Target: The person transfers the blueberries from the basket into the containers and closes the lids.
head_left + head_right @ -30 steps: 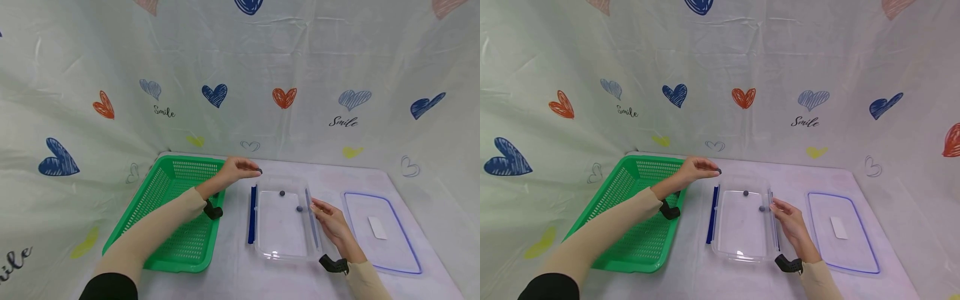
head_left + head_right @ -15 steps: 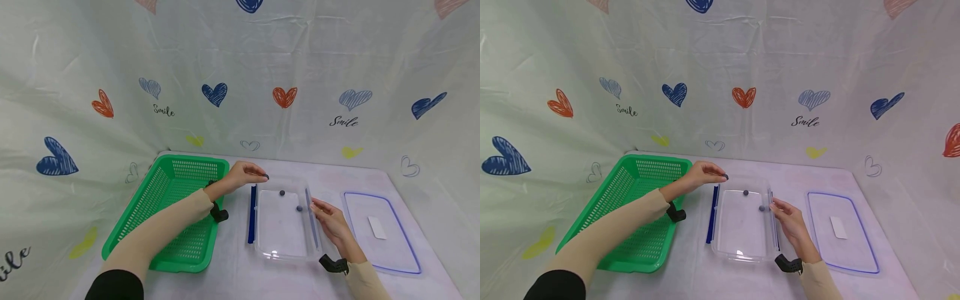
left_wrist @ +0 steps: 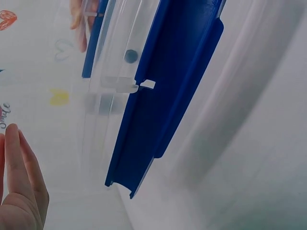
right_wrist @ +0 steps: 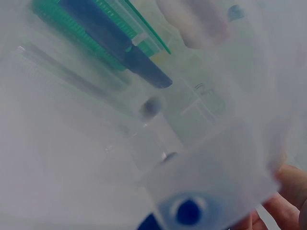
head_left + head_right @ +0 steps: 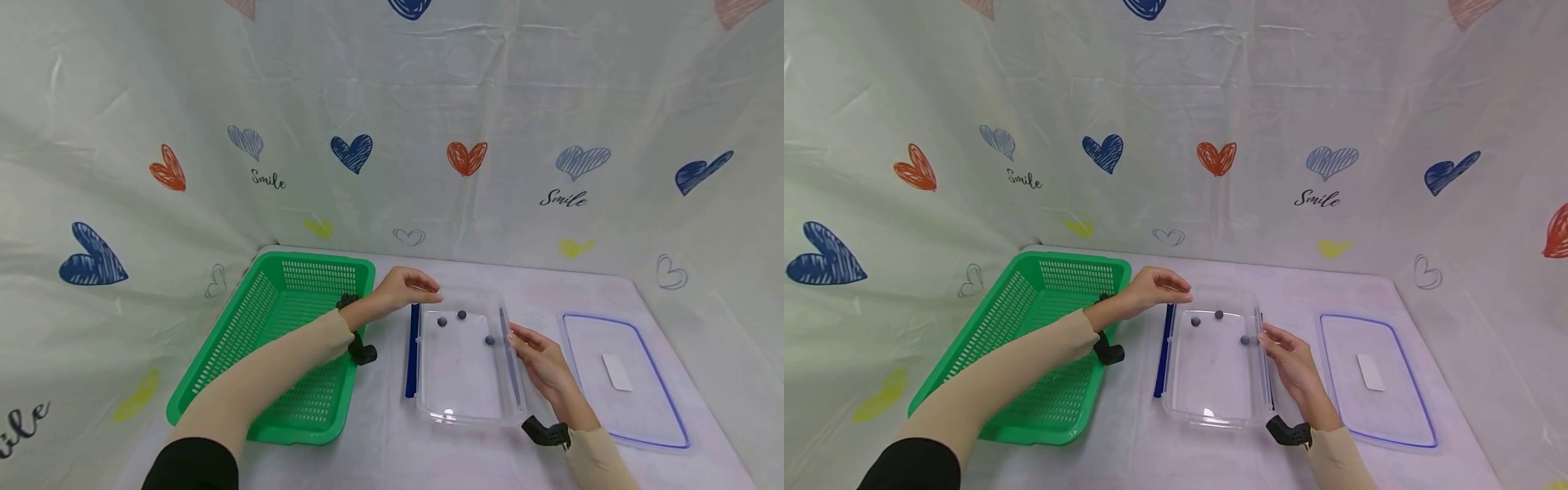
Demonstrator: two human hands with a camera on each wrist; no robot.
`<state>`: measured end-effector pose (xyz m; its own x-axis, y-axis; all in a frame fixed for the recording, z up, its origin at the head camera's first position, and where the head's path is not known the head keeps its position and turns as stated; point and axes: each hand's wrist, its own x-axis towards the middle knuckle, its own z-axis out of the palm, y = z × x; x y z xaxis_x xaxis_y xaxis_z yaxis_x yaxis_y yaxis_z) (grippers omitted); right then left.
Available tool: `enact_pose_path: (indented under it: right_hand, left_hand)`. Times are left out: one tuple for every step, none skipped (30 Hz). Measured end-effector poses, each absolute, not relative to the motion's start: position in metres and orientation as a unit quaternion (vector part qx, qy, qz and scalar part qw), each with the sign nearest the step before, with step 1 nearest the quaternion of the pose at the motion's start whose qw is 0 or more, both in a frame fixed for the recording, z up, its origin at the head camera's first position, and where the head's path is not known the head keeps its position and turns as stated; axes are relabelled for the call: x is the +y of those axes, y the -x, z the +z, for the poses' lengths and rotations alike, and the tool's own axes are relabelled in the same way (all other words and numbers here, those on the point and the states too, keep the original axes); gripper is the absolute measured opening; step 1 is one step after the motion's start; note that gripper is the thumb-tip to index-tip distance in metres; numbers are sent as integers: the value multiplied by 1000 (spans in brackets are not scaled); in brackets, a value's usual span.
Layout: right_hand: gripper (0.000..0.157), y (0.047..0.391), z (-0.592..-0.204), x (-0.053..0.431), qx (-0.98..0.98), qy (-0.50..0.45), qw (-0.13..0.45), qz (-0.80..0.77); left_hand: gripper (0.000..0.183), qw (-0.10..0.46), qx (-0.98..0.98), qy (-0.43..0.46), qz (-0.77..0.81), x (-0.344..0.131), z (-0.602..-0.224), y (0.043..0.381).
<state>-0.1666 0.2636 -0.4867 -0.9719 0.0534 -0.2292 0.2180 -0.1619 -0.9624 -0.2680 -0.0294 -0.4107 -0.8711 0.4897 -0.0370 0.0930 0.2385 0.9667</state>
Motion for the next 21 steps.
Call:
enact_pose_path:
  right_hand:
    - [56, 166, -486, 263, 646, -107, 56, -753]
    - [56, 166, -486, 263, 647, -109, 57, -752]
    - [57, 166, -486, 263, 648, -111, 59, -752]
    - [57, 166, -486, 263, 648, -113, 59, -751]
    - [57, 166, -486, 263, 648, -113, 60, -751]
    - [58, 166, -486, 263, 648, -114, 59, -751]
    - [58, 166, -486, 263, 648, -115, 59, -751]
    - [58, 166, -486, 263, 648, -114, 59, -751]
    - [58, 165, -486, 263, 647, -114, 59, -751]
    - [58, 165, -486, 263, 648, -113, 59, -751]
    - [58, 165, -486, 263, 648, -113, 60, -751]
    - [58, 165, -486, 263, 647, -113, 60, -751]
    - [57, 165, -486, 263, 647, -112, 61, -752]
    - [57, 165, -486, 263, 646, -112, 61, -753]
    - [56, 165, -486, 263, 645, -113, 61, -753]
    - [56, 165, -485, 263, 645, -113, 62, -754]
    - [55, 165, -485, 263, 645, -113, 62, -754]
    - [55, 165, -485, 263, 644, -113, 62, -754]
    - [55, 165, -485, 263, 645, -114, 63, -753]
    - [55, 165, -485, 263, 646, -113, 63, -752]
    - [56, 165, -485, 264, 647, -113, 63, -751]
  left_hand:
    - [26, 169, 769, -189, 586, -29, -411, 268]
    - [26, 168, 768, -189, 588, -29, -411, 268]
    - [26, 168, 767, -189, 589, -30, -411, 268]
    - [27, 167, 767, -190, 590, -30, -411, 268]
    - [27, 165, 768, -190, 589, -30, -411, 269]
    - [29, 164, 768, -191, 589, -31, -411, 269]
    - [31, 162, 769, -191, 589, -32, -411, 270]
    - [32, 160, 769, -191, 589, -32, -410, 270]
    - [34, 158, 768, -191, 591, -33, -409, 270]
    - [36, 156, 768, -191, 591, -34, -408, 271]
    - [36, 154, 769, -190, 591, -35, -407, 271]
    - [36, 152, 768, -190, 592, -36, -406, 272]
    - [35, 150, 769, -189, 592, -37, -405, 272]
    - [34, 149, 769, -190, 593, -37, -403, 273]
    - [33, 147, 769, -190, 592, -38, -402, 273]
    - [31, 147, 769, -190, 593, -39, -401, 274]
    - [30, 147, 768, -189, 595, -40, -399, 274]
    - [30, 147, 767, -188, 596, -42, -398, 275]
    - [30, 146, 765, -186, 599, -43, -396, 275]
    - [30, 146, 764, -185, 601, -45, -394, 275]
    - [31, 145, 763, -184, 603, -47, -392, 275]
